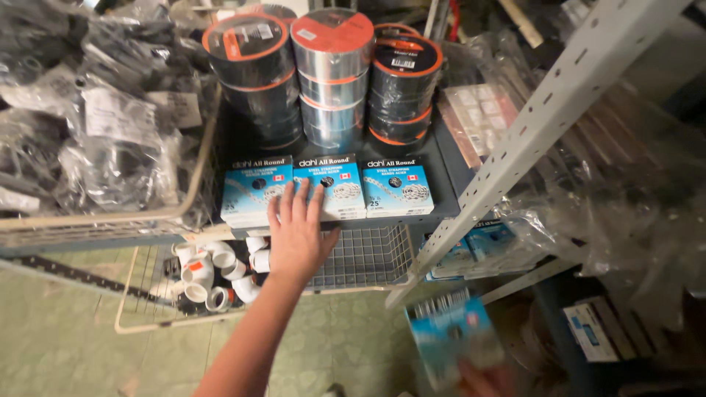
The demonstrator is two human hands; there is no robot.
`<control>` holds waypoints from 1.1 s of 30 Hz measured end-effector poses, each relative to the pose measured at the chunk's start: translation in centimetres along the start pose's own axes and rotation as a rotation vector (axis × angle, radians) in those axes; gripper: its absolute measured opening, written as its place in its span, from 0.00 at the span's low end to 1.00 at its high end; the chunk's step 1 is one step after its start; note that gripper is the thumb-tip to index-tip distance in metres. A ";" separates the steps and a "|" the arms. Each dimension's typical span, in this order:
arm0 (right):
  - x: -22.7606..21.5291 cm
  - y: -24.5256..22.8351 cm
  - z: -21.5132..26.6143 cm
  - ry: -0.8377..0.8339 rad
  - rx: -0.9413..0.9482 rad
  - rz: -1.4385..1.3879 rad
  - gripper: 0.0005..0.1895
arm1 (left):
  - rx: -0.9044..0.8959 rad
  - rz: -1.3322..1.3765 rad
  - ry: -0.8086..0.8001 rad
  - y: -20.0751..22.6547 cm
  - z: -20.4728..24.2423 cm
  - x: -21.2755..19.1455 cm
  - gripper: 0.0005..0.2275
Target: The person organizes various hardware items by picking up bags of pipe fittings and small blue boxes of steel strapping and placing them in specific bins or on a metal storage shelf.
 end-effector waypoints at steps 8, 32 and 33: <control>29.9 -19.7 14.1 -0.143 -0.260 -0.030 0.31 | 0.058 -0.051 0.092 0.1 0.5 0.2 0.46; 34.9 -23.2 5.6 0.058 -0.745 1.121 0.42 | 0.064 -0.038 -0.121 0.3 0.3 -0.5 0.45; 35.5 -23.4 4.9 0.055 -0.745 1.120 0.42 | 0.063 -0.039 -0.122 0.1 0.2 -0.5 0.45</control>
Point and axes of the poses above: each hand's wrist, its own z-axis away from the middle knuckle, its own x-axis out of the palm, y = z × x, the point moved 5 cm from there along -z, towards the middle knuckle, and after that the axes turned 10 degrees about x, right-handed, at the moved point
